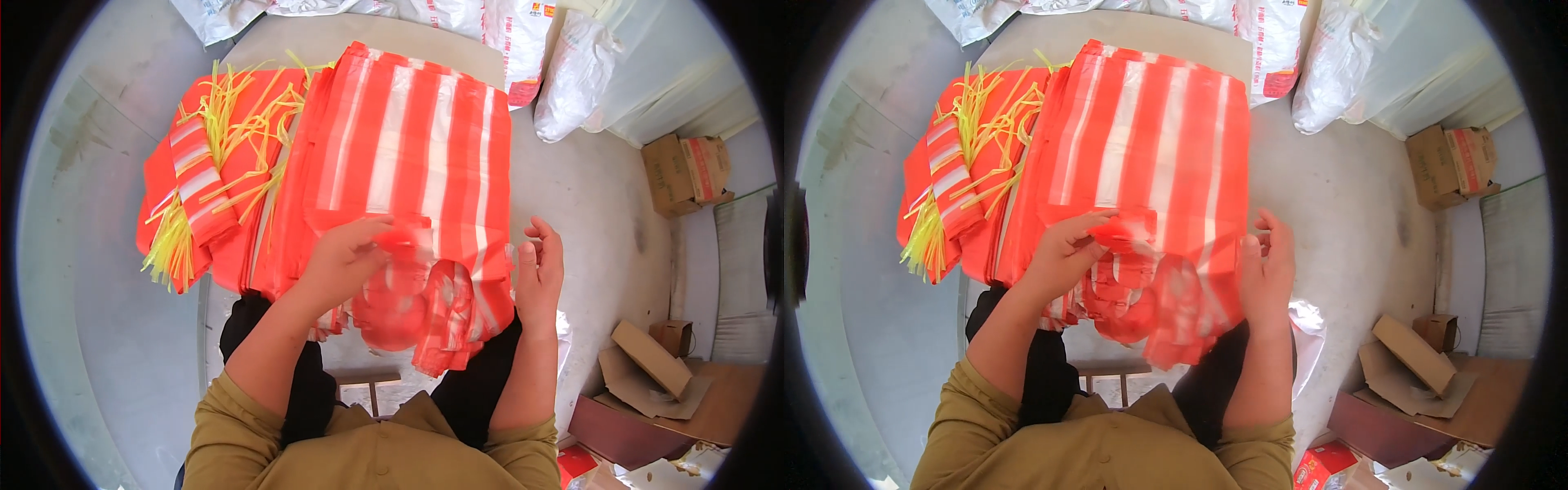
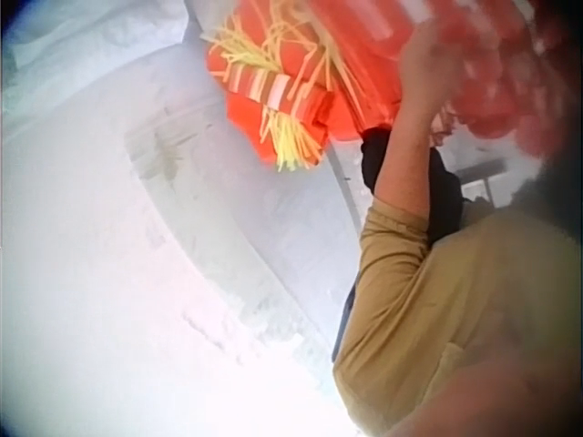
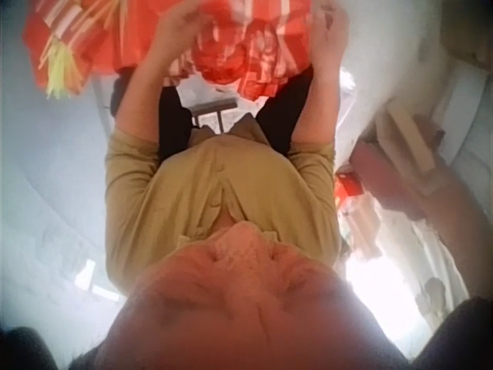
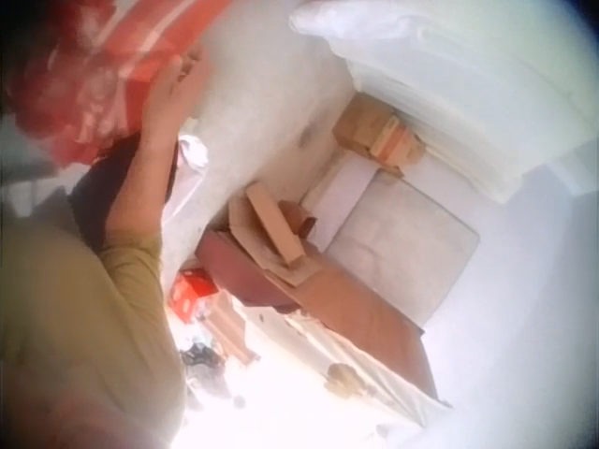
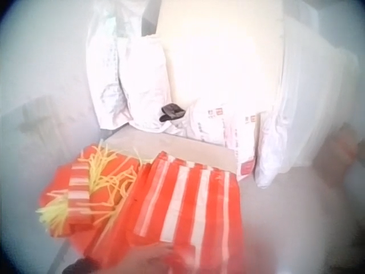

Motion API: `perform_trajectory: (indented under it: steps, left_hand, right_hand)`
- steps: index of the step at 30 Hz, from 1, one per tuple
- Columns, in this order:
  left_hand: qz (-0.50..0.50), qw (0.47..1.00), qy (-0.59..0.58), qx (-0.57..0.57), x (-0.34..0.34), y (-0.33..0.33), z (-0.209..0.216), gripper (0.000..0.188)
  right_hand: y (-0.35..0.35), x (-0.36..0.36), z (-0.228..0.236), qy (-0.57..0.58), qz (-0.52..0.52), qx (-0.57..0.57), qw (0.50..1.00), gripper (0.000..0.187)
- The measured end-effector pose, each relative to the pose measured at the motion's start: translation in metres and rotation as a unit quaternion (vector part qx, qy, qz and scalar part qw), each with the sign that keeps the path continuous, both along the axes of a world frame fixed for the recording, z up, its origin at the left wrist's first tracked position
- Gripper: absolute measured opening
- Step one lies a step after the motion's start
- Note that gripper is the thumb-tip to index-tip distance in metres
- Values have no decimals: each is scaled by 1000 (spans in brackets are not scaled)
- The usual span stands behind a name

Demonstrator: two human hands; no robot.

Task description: The person folds red and white striped plastic bags into neat stacks and secures them with yellow twist ties. They repeat this process, placing the finished bundles into a white sack on the floor.

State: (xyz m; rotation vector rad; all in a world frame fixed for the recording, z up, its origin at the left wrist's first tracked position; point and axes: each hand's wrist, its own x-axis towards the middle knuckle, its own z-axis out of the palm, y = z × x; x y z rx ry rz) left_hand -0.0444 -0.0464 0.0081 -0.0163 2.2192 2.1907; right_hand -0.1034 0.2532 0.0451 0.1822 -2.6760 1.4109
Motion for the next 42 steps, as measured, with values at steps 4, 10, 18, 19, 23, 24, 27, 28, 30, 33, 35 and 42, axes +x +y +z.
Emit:
perform_trajectory:
  steps: [4,10,18,19,23,24,27,28,30,33,35,42]
  left_hand:
    - [-12,994,-51,92,-3,-1,8,36]
    - [-7,996,-43,83,-4,-2,6,34]
    - [-17,997,-38,67,-2,-1,7,33]
    - [-20,997,-43,61,-3,-1,7,32]
    - [-8,996,-39,80,-3,-5,11,29]
    - [-6,995,-25,97,-4,-4,12,28]
    - [-10,994,-10,113,-6,-5,8,26]
    - [-13,994,-10,112,-6,-6,8,25]
    - [-16,993,-8,120,-7,-5,8,25]
    - [-15,991,-9,130,-7,-4,9,25]
    - [-11,991,-11,131,-5,-6,9,26]
    - [-29,994,-62,84,-3,-8,0,26]
  right_hand:
    - [7,-1,-13,-28,38,2,999,49]
    - [4,-2,-18,-57,102,-102,988,52]
    - [33,11,1,-185,133,-132,965,51]
    - [31,8,4,-177,88,-125,972,51]
    - [25,0,-5,-155,54,-149,975,53]
    - [21,-2,-7,-155,63,-163,972,52]
    - [9,-7,-19,-141,78,-187,969,52]
    - [6,-9,-24,-125,77,-183,972,53]
    - [-1,-10,-29,-122,81,-250,957,55]
    - [-9,-11,-31,-127,101,-388,907,60]
    - [-5,-9,-37,-95,120,-389,908,64]
    - [35,23,3,-139,346,-292,880,83]
